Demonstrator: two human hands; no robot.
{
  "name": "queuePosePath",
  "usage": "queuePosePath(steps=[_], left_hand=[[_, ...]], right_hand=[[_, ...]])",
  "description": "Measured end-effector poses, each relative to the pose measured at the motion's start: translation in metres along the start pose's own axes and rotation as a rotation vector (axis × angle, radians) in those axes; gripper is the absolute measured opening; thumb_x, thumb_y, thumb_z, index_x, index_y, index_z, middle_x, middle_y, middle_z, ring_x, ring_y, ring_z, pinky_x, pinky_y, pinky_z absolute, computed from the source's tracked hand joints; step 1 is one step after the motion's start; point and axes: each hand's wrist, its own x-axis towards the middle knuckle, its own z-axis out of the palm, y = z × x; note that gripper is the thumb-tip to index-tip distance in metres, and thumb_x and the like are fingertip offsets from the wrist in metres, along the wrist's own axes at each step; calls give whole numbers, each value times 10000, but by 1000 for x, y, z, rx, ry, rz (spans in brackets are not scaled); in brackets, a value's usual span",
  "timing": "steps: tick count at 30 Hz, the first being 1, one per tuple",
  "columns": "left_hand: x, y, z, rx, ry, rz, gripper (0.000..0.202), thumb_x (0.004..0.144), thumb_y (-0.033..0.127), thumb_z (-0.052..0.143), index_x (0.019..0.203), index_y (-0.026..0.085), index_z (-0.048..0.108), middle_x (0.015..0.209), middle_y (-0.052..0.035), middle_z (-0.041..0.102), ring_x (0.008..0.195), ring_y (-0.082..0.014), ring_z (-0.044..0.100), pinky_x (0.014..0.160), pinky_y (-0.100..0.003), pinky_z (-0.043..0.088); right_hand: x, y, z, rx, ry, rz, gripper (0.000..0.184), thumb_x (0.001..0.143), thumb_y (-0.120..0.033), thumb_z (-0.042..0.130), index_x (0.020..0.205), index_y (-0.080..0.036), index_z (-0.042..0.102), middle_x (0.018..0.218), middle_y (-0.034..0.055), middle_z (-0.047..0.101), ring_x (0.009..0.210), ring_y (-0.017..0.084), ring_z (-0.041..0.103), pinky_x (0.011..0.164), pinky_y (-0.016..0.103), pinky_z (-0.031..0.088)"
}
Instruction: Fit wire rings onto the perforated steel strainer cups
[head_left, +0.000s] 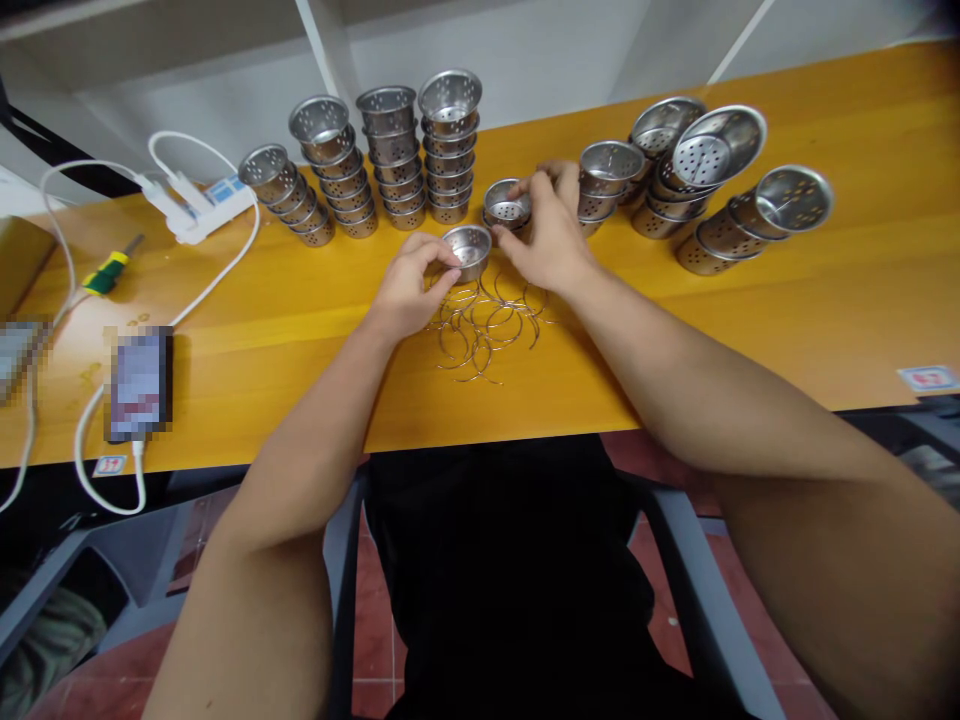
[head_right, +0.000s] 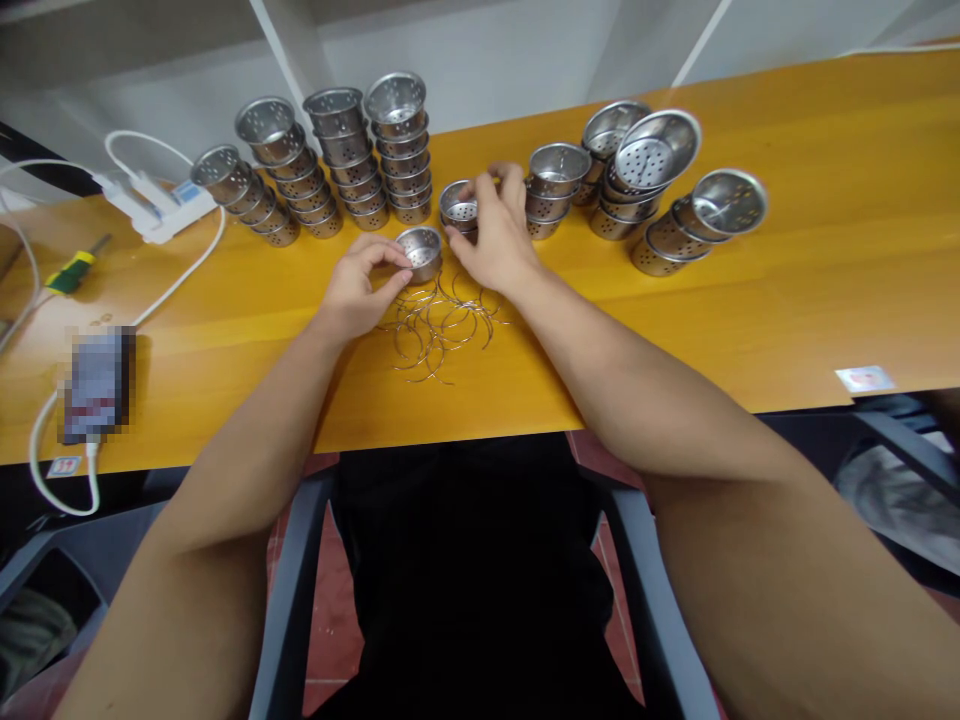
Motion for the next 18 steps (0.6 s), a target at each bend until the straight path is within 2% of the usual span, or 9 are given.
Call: queuePosePath(steps=[2, 3, 5, 7, 10, 12, 15, 18], left_hand=[[2, 4, -3, -35, 79, -9, 339, 1033, 591, 958, 1119, 285, 842, 1319, -124, 863, 1286, -328, 812, 1230, -559, 711], [3, 5, -4, -70, 121, -23, 444, 1044, 712, 937, 1115, 287, 827, 1316, -119, 860, 1269, -315, 811, 1205, -533, 720], [6, 2, -6, -172, 204, -68, 649, 1041, 930, 848, 1096, 286, 793, 1266, -101, 845, 1221, -288, 814, 1159, -493, 736], [8, -4, -7, -280, 261, -127, 788, 1030, 1065, 731, 1081, 279, 764, 1148, -75, 798, 1177, -274, 822, 1141, -507, 747], [11, -11, -7, -377, 277, -197, 875, 1044, 1128, 599, 1131, 274, 770, 1076, -69, 742, 1223, -304, 845, 1154, -596, 756], [12, -9, -7, -367, 305, -199, 895, 1009, 1147, 632, 1121, 272, 781, 1123, -91, 784, 1283, -338, 854, 1177, -630, 757], [12, -3, -4, -299, 343, -173, 914, 920, 1169, 735, 1063, 267, 781, 1244, -108, 866, 1311, -348, 869, 1183, -592, 758], [11, -5, -1, -322, 314, -202, 949, 921, 1192, 690, 1163, 279, 789, 1267, -112, 903, 1277, -334, 904, 1094, -519, 772]], right_hand=[[-1, -27, -14, -3, 19, -21, 496, 1172, -590, 764, 1629, -406, 708, 1602, 208, 672, 1742, 559, 477, 1411, 878, 491], [-1, -40, -20, 6, -8, -23, 477, 1188, -606, 724, 1632, -432, 717, 1563, 202, 702, 1702, 555, 520, 1362, 863, 546], [-2, -58, -28, 50, -104, -29, 441, 1215, -637, 660, 1582, -415, 760, 1463, 198, 760, 1520, 538, 657, 1251, 802, 637], [-3, -68, -30, 117, -216, -45, 400, 1207, -640, 677, 1453, -354, 809, 1308, 176, 807, 1275, 485, 756, 1143, 726, 681], [-5, -68, -29, 217, -432, -105, 363, 1144, -632, 781, 1252, -287, 823, 1137, 121, 827, 983, 359, 765, 988, 596, 689], [-4, -64, -28, 238, -601, -170, 415, 1082, -659, 860, 1215, -268, 824, 1134, 105, 831, 918, 306, 741, 916, 523, 665], [-4, -58, -26, 188, -764, -239, 517, 990, -688, 962, 1263, -264, 848, 1209, 107, 828, 922, 285, 726, 866, 473, 625], [-4, -55, -21, 159, -793, -238, 423, 998, -584, 969, 1273, -279, 865, 1252, 105, 820, 920, 277, 721, 859, 461, 612]])
